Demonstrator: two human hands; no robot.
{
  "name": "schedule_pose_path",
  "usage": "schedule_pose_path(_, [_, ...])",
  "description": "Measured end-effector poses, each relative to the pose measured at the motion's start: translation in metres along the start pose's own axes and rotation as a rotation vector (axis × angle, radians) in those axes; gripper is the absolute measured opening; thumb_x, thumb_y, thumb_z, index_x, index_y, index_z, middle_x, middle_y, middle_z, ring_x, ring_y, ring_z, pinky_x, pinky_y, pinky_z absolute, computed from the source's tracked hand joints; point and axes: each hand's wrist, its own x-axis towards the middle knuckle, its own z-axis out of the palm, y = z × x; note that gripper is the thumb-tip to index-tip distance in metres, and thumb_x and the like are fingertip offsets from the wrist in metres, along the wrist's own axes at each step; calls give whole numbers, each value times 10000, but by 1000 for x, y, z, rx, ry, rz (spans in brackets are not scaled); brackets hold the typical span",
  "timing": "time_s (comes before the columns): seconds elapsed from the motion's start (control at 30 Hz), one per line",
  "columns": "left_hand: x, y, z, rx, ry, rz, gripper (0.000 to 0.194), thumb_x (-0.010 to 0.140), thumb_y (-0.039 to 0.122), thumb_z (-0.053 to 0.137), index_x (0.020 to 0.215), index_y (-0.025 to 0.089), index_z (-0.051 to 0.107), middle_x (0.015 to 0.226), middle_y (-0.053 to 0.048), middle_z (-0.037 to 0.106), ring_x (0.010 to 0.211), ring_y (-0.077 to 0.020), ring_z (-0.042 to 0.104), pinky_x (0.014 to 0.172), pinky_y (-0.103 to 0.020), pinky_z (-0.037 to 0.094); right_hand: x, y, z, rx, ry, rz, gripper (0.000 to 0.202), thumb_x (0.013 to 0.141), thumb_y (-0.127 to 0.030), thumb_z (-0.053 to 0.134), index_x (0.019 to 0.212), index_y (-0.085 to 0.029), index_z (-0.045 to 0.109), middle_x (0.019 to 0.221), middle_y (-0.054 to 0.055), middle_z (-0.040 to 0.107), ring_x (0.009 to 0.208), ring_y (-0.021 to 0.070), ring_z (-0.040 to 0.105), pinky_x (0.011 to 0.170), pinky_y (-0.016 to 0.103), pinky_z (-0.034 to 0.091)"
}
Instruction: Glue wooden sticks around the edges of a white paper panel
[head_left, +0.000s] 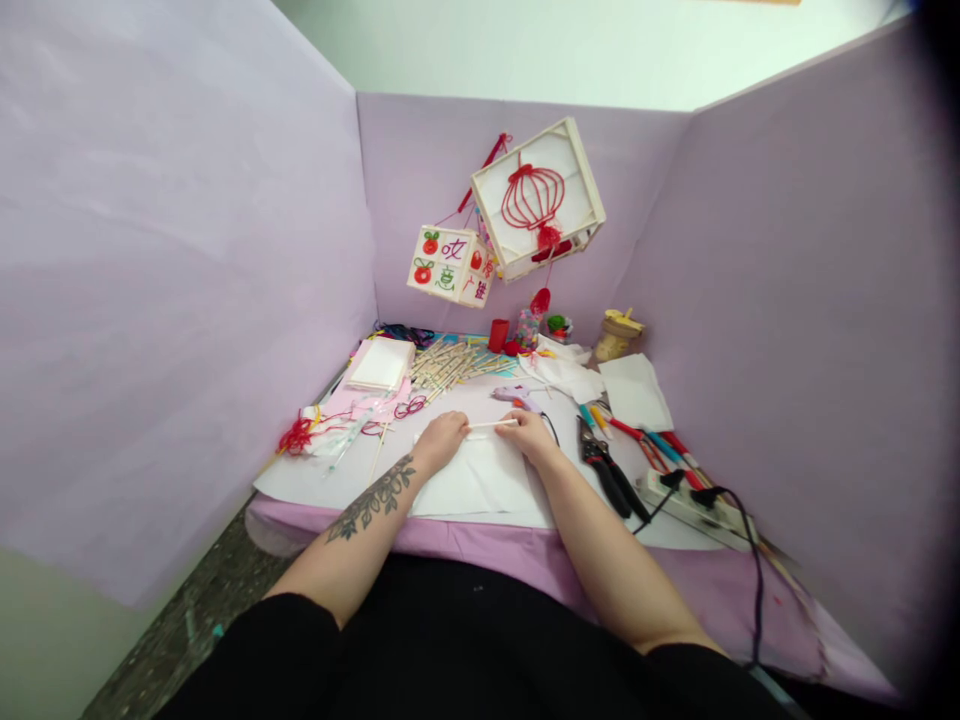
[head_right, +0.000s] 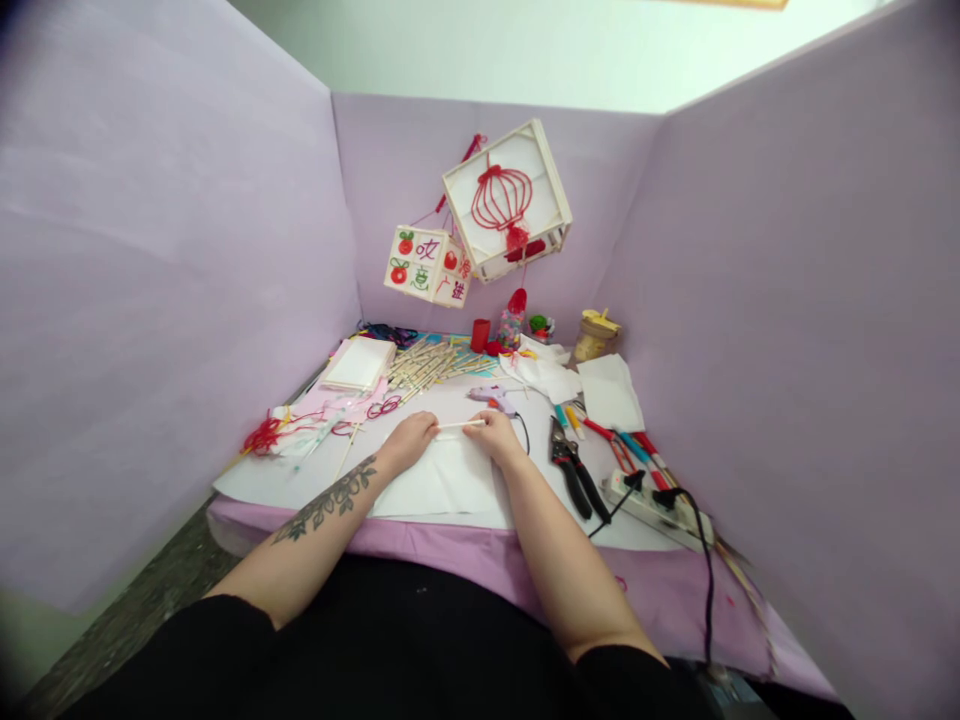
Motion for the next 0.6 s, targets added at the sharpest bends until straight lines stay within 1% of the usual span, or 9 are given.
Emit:
schedule_pose_path(0.13, [0, 0, -2, -14, 15, 11, 176, 941, 230, 425, 915, 162, 585, 942, -66, 625, 926, -192, 562, 855, -302, 425, -1, 0, 0, 48, -25, -12, 284, 612, -397, 660, 770, -162, 644, 675, 37, 613, 577, 153, 528, 521, 260, 390])
schedule_pose_path(0.27, [0, 0, -3, -17, 34, 22, 171, 940, 216, 428, 929, 153, 586, 948, -74, 623, 928, -192, 561, 863, -302, 421, -2, -2, 0, 92, -98, -32, 385, 607, -410, 701, 897, -157, 687, 780, 48, 670, 661, 166, 580, 611, 273, 448])
schedule_pose_path(0.33, [0, 1, -2, -19, 36, 39, 169, 938, 220, 436, 920, 151, 589, 938, -75, 624, 921, -196, 561, 857, -304, 422, -2, -2, 1, 95, -105, -27, 378, 604, -409, 714, 875, -145, 695, 767, 53, 674, 657, 167, 583, 622, 278, 452])
schedule_pose_path(0.43, [1, 1, 0, -26, 39, 59, 166, 935, 225, 446, 902, 151, 591, 917, -72, 623, 902, -198, 562, 841, -306, 427, -2, -2, 1, 77, -72, -13, 335, 592, -400, 729, 792, -134, 688, 684, 49, 649, 601, 159, 556, 573, 275, 426])
schedule_pose_path(0.6, [3, -3, 6, -55, 45, 70, 159, 929, 225, 451, 874, 167, 589, 896, -59, 616, 881, -194, 560, 824, -303, 430, -1, -1, 2, 57, -30, -16, 276, 542, -364, 764, 671, -151, 646, 577, 15, 582, 530, 132, 494, 510, 258, 368])
